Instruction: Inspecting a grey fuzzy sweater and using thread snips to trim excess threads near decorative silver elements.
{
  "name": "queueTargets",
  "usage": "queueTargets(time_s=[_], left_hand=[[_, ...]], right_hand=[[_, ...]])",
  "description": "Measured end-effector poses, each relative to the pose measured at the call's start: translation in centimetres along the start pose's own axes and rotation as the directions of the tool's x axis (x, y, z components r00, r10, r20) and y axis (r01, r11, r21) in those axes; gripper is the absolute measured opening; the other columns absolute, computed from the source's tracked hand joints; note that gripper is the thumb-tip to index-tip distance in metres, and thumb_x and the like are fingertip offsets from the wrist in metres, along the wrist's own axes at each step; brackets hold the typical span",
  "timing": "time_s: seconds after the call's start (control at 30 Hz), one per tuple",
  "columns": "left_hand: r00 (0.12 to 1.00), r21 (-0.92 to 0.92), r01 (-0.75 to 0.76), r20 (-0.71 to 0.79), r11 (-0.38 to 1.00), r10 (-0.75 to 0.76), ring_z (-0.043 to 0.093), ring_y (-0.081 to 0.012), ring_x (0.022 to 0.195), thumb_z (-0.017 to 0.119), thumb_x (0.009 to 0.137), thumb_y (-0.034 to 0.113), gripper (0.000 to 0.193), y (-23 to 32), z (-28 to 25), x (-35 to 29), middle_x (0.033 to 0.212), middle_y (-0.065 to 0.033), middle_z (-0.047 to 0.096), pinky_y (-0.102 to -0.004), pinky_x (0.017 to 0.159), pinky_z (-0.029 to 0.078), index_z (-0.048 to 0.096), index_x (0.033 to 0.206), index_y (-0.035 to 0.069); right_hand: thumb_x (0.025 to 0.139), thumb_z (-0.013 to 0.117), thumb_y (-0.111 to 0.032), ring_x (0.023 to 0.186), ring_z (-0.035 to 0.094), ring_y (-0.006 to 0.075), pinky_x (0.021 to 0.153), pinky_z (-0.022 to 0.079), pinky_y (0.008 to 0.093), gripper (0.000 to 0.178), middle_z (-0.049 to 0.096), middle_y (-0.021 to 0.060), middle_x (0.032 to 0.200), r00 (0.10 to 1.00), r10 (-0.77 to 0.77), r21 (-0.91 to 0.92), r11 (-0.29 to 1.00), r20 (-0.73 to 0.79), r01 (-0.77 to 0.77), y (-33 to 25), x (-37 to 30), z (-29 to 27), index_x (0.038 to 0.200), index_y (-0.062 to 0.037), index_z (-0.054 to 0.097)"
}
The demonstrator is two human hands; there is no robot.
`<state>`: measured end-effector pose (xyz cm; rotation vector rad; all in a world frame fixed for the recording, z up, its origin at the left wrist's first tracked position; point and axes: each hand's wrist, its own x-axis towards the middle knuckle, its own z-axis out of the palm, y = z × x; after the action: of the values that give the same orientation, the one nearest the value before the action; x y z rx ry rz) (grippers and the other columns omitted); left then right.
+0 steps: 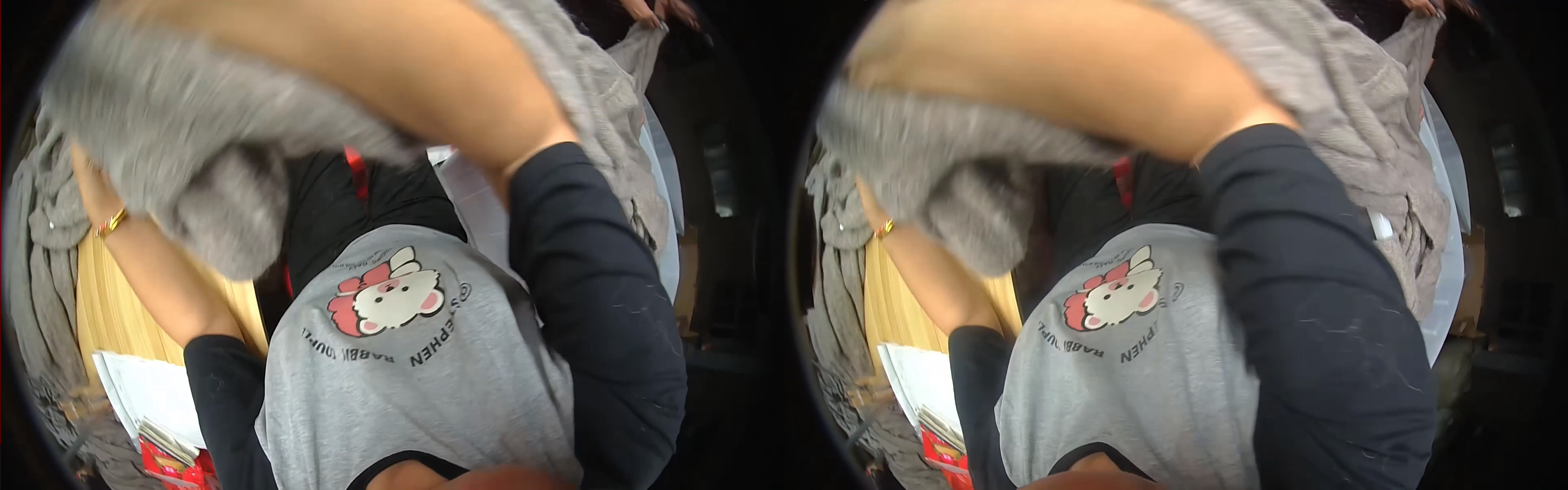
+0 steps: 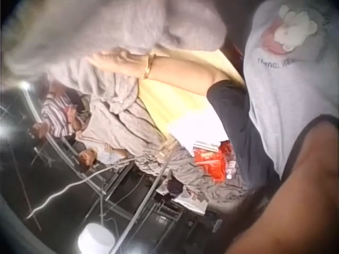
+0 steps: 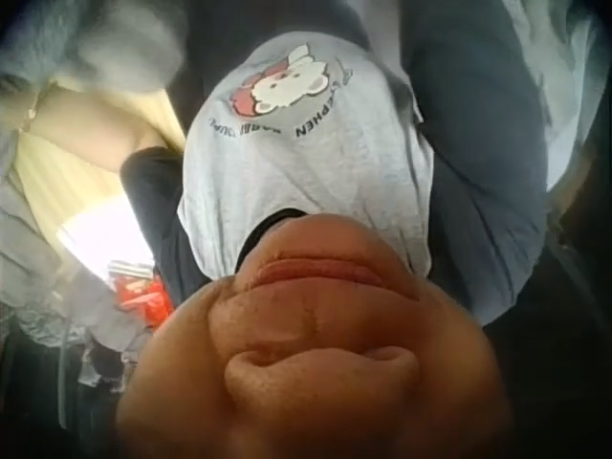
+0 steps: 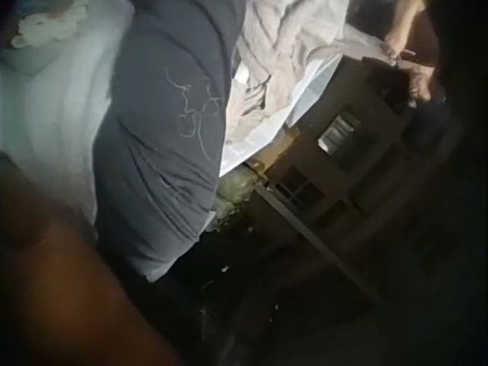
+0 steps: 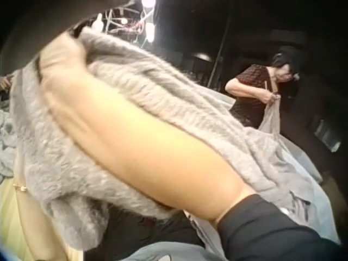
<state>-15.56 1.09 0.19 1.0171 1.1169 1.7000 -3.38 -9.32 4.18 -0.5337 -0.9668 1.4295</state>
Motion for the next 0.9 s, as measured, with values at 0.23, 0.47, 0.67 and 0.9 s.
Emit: queueTargets(time_s=[0.23, 0.47, 0.67, 0.9], left_hand=[[0.968, -0.101, -0.142, 0.192, 0.985, 0.159, 0.049, -0.028, 0.126, 0.043, 0.099, 0.012, 0.044, -1.0, -6.4, 2.4, 0.14, -0.0194, 0.046, -0.0336, 0.107, 0.04, 0.036, 0.138, -0.008], [0.954, -0.111, -0.094, 0.272, 0.989, 0.121, 0.043, -0.0302, 0.133, 0.041, 0.1, 0.012, 0.045, -0.5, -4.5, 6.5, 0.144, -0.0218, 0.041, -0.0363, 0.112, 0.037, 0.034, 0.14, -0.007], [0.851, 0.043, -0.114, 0.52, 0.993, 0.075, 0.049, -0.0273, 0.128, 0.045, 0.099, 0.018, 0.045, -0.4, 2.4, -0.7, 0.145, -0.0182, 0.042, -0.0369, 0.11, 0.039, 0.04, 0.14, -0.001], [0.373, 0.3, -0.109, 0.896, 0.948, -0.241, 0.05, -0.0184, 0.121, 0.06, 0.092, 0.014, 0.043, -5.0, 14.6, -11.7, 0.133, -0.009, 0.054, -0.0306, 0.104, 0.037, 0.052, 0.132, 0.002]], right_hand=[[0.064, 0.076, -0.003, 0.09, 0.063, 0.0272, 0.073, 0.051, 0.0332, 0.041, 0.065, 0.0165, 0.098, 0.999, 0.034, 0.036, 0.999, 0.004, -0.034, 1.0, 4.5, -4.0, 0.1, 0.0084, 0.059], [0.061, 0.076, -0.006, 0.068, 0.064, 0.0198, 0.066, 0.05, 0.0296, 0.022, 0.064, 0.0088, 0.07, 0.839, -0.045, 0.007, 0.998, -0.542, 0.058, 10.8, 0.3, -21.6, 0.076, 0.0008, 0.062], [0.076, 0.079, -0.021, 0.043, 0.053, 0.0129, 0.033, 0.029, 0.0235, 0.031, 0.058, 0.0081, 0.063, 0.783, 0.445, 0.092, 0.887, -0.435, -0.453, 11.5, -5.2, -25.0, 0.073, -0.0033, 0.053], [0.084, 0.068, -0.024, 0.047, 0.057, 0.0098, 0.036, 0.031, 0.0203, 0.024, 0.061, 0.0034, 0.07, 0.886, 0.378, -0.262, 0.856, -0.27, -0.445, 3.2, -14.4, -24.6, 0.096, -0.0043, 0.06]])
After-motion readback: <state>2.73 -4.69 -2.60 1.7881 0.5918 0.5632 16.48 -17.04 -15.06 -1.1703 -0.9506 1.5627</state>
